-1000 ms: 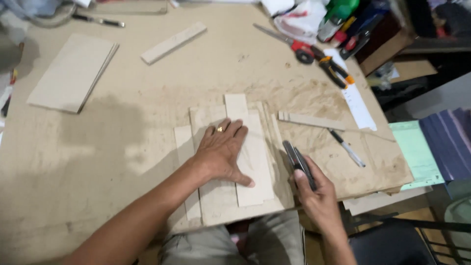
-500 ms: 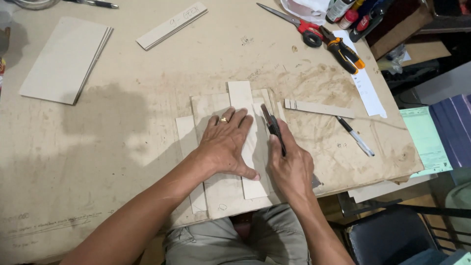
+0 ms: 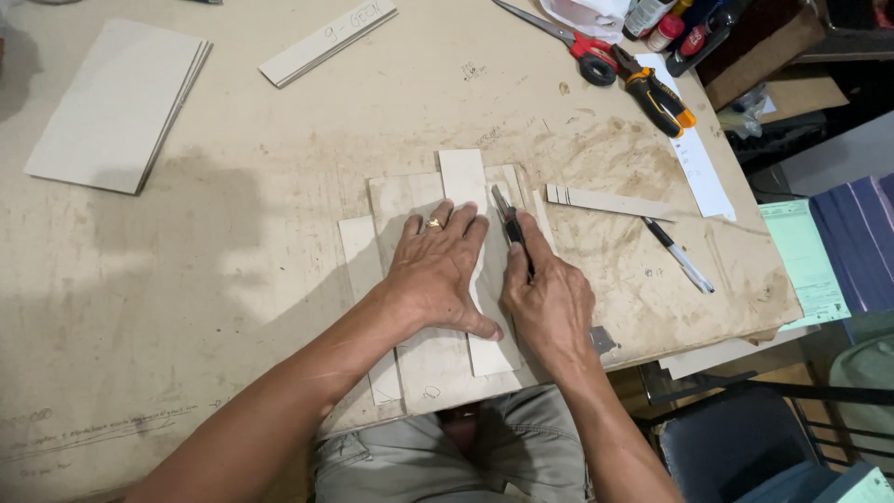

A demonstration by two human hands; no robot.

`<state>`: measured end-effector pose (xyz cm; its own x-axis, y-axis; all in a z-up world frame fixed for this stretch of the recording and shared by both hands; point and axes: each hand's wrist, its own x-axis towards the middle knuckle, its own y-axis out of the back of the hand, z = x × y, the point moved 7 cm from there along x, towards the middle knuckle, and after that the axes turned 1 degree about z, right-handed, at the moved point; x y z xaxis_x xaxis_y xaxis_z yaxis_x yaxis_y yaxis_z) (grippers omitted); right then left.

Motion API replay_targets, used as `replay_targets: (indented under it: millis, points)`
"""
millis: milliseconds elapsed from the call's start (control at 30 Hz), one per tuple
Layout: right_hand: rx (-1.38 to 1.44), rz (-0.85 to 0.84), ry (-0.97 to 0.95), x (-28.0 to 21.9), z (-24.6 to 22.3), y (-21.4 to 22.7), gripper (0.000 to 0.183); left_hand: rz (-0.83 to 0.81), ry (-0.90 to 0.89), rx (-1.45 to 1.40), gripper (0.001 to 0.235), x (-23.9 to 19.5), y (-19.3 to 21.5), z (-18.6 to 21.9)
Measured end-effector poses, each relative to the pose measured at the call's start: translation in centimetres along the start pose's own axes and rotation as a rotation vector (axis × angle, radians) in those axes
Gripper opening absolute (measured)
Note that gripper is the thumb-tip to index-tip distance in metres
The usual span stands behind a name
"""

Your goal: Measuring, marking, and cutting cardboard strips using a utility knife and a pen on a workbench.

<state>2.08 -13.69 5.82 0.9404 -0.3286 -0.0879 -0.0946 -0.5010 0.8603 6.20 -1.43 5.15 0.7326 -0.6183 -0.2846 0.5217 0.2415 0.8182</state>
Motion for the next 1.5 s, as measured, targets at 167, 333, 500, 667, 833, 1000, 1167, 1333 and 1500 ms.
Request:
replay_targets:
  millis: [167, 333, 500, 667, 833, 1000, 1167, 1333, 1500]
  points:
    - [0.016, 0.030, 0.001, 0.2, 0.5, -0.2, 0.049, 0.020, -0.006, 0.008, 0.130, 0.1, 0.1, 0.0]
    - [0.008, 0.039, 0.023, -0.7, -1.1, 0.3, 0.047, 0.022, -0.009, 0.019, 0.130, 0.2, 0.0, 0.1]
    - [-0.023, 0.007, 0.014, -0.5, -1.2, -0.1, 0.049, -0.002, 0.007, 0.025, 0.134, 0.1, 0.0, 0.4]
    - [-0.093, -0.052, -0.001, 0.0, -1.7, 0.1, 0.052, -0.037, 0.023, 0.005, 0.137, 0.2, -0.1, 0.5]
    - [-0.156, -0.126, -0.033, 1.1, -0.8, 0.0, 0.052, -0.049, 0.045, 0.000, 0.133, -0.2, 0.5, 1.0]
    - [-0.168, -0.196, -0.062, -2.8, -2.4, 2.1, 0.052, -0.044, 0.046, 0.010, 0.127, -0.3, 0.7, 1.1]
    - [-0.180, 0.016, 0.309, -7.2, 1.3, 1.1, 0.042, -0.158, 0.129, 0.152, 0.147, 1.8, -2.3, -0.5]
    - [-0.397, -0.184, -0.210, -11.9, 7.1, 0.2, 0.056, -0.137, 0.143, 0.152, 0.146, 2.2, -2.4, -0.7]
    - [-0.465, -0.111, -0.235, -16.2, 10.1, -0.5, 0.056, -0.121, 0.136, 0.186, 0.142, 2.1, -2.2, -0.6]
